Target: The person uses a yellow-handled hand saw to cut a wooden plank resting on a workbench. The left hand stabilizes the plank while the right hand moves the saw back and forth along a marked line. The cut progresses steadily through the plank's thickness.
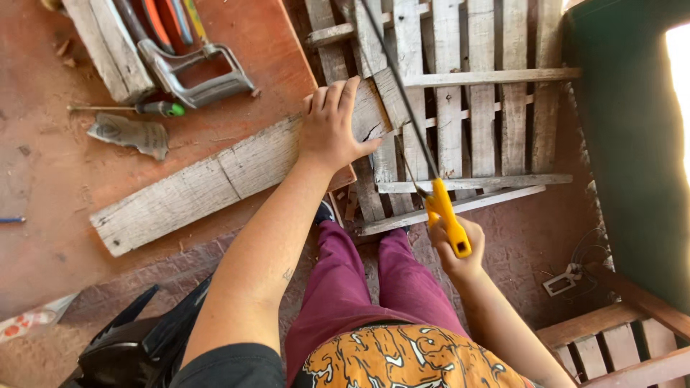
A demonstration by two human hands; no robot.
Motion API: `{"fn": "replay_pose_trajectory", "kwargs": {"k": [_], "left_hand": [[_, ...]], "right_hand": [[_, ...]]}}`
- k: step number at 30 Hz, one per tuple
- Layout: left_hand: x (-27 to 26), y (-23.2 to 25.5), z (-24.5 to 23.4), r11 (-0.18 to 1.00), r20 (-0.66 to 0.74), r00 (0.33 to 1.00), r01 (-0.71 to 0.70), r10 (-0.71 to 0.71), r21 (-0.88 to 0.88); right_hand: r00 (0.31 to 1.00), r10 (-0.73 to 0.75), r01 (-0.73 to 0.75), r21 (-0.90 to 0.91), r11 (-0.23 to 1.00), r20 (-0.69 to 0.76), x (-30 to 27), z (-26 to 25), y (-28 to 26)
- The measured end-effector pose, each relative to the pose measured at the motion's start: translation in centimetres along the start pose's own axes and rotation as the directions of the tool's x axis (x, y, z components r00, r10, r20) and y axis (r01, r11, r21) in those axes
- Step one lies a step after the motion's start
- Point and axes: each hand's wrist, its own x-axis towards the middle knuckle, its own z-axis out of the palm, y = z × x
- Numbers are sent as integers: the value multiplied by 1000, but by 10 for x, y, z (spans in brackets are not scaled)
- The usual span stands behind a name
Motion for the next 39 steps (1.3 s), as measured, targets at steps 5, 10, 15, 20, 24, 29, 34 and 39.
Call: {"fn": "replay_pose_trajectory", "kwargs": {"k": [5, 10, 15, 20, 24, 29, 34, 39], "left_hand": [[-2, 1, -9, 998, 130, 992, 1, -10, 67], [1, 3, -6, 997, 126, 992, -16, 5, 82], [2, 1, -5, 998, 122, 993, -9, 1, 59], [4, 3, -9, 998, 106, 994, 9, -16, 67], [6, 1, -11, 996, 139, 990, -4, -8, 88], [3, -2, -8, 997, 100, 995, -9, 1, 78], [0, 3, -7, 994, 145, 989, -6, -9, 105], [2, -3, -8, 995, 122, 993, -20, 9, 95]], "right_hand": [[997, -4, -6, 136, 991, 76, 57, 33, -13], [991, 134, -131, -104, 986, 28, 22, 13, -42], [997, 69, -66, -113, 991, 28, 13, 9, -36], [992, 104, -102, -30, 994, 71, 87, 31, -46], [978, 207, -204, -147, 968, 7, 14, -1, -47], [993, 70, -73, 31, 997, 94, 60, 27, -21], [991, 121, -117, -80, 990, 48, 33, 11, -40], [997, 32, -21, -140, 990, 73, 7, 3, -22]]}}
